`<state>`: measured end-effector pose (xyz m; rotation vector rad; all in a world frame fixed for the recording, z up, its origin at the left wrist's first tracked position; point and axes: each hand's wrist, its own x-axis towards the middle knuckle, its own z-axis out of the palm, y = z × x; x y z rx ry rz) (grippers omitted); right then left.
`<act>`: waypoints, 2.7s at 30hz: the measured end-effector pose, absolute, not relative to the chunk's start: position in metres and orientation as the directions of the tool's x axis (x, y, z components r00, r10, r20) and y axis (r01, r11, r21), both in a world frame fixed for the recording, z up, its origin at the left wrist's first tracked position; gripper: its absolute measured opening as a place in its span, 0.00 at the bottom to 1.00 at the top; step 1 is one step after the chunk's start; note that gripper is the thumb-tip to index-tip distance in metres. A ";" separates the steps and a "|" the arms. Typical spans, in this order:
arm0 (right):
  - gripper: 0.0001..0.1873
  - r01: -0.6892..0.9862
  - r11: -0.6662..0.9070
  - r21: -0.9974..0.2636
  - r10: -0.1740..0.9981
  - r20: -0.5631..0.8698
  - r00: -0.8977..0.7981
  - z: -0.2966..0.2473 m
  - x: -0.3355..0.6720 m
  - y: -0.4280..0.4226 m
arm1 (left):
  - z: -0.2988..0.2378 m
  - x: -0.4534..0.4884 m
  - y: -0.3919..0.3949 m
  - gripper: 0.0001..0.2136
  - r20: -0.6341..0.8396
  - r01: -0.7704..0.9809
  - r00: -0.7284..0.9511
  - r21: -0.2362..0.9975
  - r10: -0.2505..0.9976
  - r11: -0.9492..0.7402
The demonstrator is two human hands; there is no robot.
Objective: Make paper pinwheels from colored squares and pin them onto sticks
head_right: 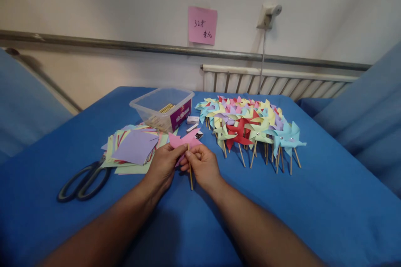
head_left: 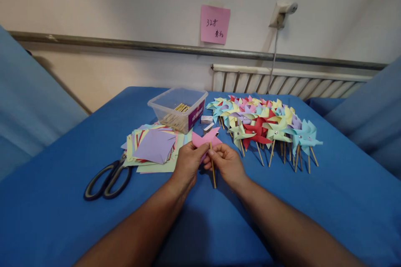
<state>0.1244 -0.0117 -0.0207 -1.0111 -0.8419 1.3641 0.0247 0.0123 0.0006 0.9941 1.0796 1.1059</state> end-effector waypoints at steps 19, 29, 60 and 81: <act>0.22 -0.403 -0.106 -0.909 0.987 -0.147 0.072 -0.021 0.127 -0.010 | -0.006 0.023 0.014 0.11 -0.176 -0.181 0.063 0.966 0.982 0.184; 0.22 -0.411 -0.083 -0.908 0.989 -0.125 0.076 -0.021 0.127 -0.010 | -0.010 0.022 0.015 0.13 -0.149 -0.150 0.091 0.975 0.985 0.162; 0.22 -0.372 -0.065 -0.926 0.986 -0.116 0.117 -0.022 0.127 -0.009 | -0.008 0.024 0.015 0.12 -0.136 -0.100 0.023 0.985 0.991 0.137; 0.21 -0.371 -0.050 -0.927 0.987 -0.103 0.124 -0.022 0.127 -0.010 | -0.009 0.022 0.017 0.12 -0.075 -0.012 0.015 0.997 0.997 0.075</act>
